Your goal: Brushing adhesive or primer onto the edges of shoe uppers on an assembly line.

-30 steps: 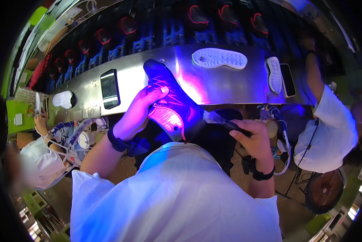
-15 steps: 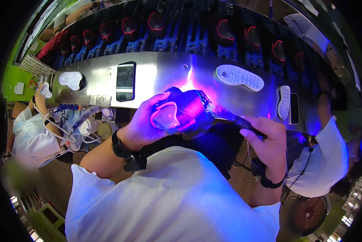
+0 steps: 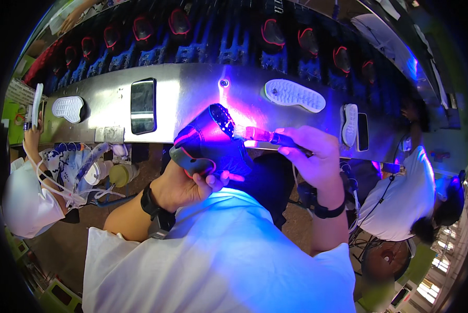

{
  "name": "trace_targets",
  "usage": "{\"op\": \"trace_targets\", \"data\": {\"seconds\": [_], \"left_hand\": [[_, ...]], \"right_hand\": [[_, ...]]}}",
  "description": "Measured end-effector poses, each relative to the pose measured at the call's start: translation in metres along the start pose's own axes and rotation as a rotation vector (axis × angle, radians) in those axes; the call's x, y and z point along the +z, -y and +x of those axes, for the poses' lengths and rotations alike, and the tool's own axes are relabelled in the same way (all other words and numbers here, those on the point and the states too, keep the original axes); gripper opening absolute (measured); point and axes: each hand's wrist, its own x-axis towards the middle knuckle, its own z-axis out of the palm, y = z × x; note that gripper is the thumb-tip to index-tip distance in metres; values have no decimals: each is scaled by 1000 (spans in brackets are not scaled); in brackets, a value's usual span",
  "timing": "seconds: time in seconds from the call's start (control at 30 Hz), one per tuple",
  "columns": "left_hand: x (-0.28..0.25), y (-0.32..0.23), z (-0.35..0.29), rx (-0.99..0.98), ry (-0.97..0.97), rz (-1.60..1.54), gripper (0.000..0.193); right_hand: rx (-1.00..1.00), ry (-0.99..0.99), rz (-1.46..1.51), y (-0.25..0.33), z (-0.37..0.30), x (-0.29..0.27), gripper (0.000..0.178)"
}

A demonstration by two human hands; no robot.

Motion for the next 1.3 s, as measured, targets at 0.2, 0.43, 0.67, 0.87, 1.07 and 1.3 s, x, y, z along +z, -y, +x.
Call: {"op": "trace_targets", "data": {"seconds": [0.2, 0.43, 0.67, 0.87, 1.07, 1.3], "left_hand": [[-11, 6, 4, 16, -26, 38, 80], [36, 14, 39, 317, -102, 701, 46], [74, 6, 50, 999, -245, 1916, 82], [71, -7, 47, 1735, -311, 2970, 74], [61, -10, 44, 1875, 150, 3222, 59], [67, -5, 33, 1927, 417, 3381, 50]], "right_hand": [[-51, -122, 191, -31, -35, 34, 38], [71, -196, 73, -51, -70, 31, 36], [376, -111, 246, -53, -67, 11, 29], [423, -311, 594, -47, -103, -5, 37], [313, -254, 316, -3, -103, -35, 37], [175, -180, 63, 13, -80, -35, 36]]}}
